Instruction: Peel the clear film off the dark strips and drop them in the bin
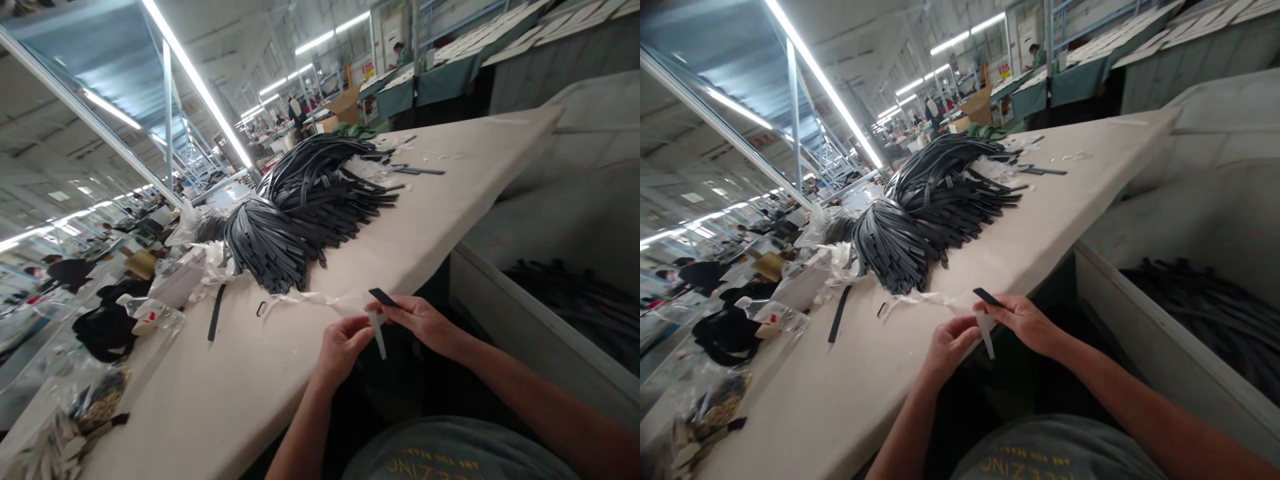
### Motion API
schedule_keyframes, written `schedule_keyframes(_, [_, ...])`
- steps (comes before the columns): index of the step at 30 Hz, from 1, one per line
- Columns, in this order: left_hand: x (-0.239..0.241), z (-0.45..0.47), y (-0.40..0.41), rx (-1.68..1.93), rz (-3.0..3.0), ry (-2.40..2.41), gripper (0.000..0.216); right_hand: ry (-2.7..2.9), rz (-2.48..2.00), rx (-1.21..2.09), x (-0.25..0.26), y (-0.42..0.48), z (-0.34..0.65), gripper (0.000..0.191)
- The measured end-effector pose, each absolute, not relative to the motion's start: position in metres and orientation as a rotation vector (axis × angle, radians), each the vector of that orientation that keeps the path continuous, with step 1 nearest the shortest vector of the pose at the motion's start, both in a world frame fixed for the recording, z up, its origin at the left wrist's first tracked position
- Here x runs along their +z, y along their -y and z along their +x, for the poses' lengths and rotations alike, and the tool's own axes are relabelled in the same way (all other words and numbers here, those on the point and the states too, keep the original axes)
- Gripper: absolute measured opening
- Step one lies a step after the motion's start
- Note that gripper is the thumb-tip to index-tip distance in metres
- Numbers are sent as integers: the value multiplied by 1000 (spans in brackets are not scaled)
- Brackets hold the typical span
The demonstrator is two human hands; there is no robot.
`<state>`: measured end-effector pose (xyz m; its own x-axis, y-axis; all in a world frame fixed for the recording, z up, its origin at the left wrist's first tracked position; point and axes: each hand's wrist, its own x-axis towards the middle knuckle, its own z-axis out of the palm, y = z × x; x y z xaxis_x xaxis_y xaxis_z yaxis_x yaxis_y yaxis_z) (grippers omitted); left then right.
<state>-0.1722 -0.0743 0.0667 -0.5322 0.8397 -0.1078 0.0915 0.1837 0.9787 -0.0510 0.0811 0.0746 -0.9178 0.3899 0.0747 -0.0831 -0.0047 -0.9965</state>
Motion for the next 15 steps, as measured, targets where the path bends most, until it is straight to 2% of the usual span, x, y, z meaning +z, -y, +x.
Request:
schedule_keyframes(4, [56, -159, 50, 1501, 751, -1630, 32, 1918, -255, 2027, 74, -83, -42, 55])
schedule_keyframes(10, [35, -141, 56, 1446, 579, -1636, 34, 1717, -438, 2147, 56, -99, -45, 60])
schedule_keyframes(15, [23, -125, 64, 1491, 535, -1651, 36, 1809, -354, 2047, 51, -103, -50, 59])
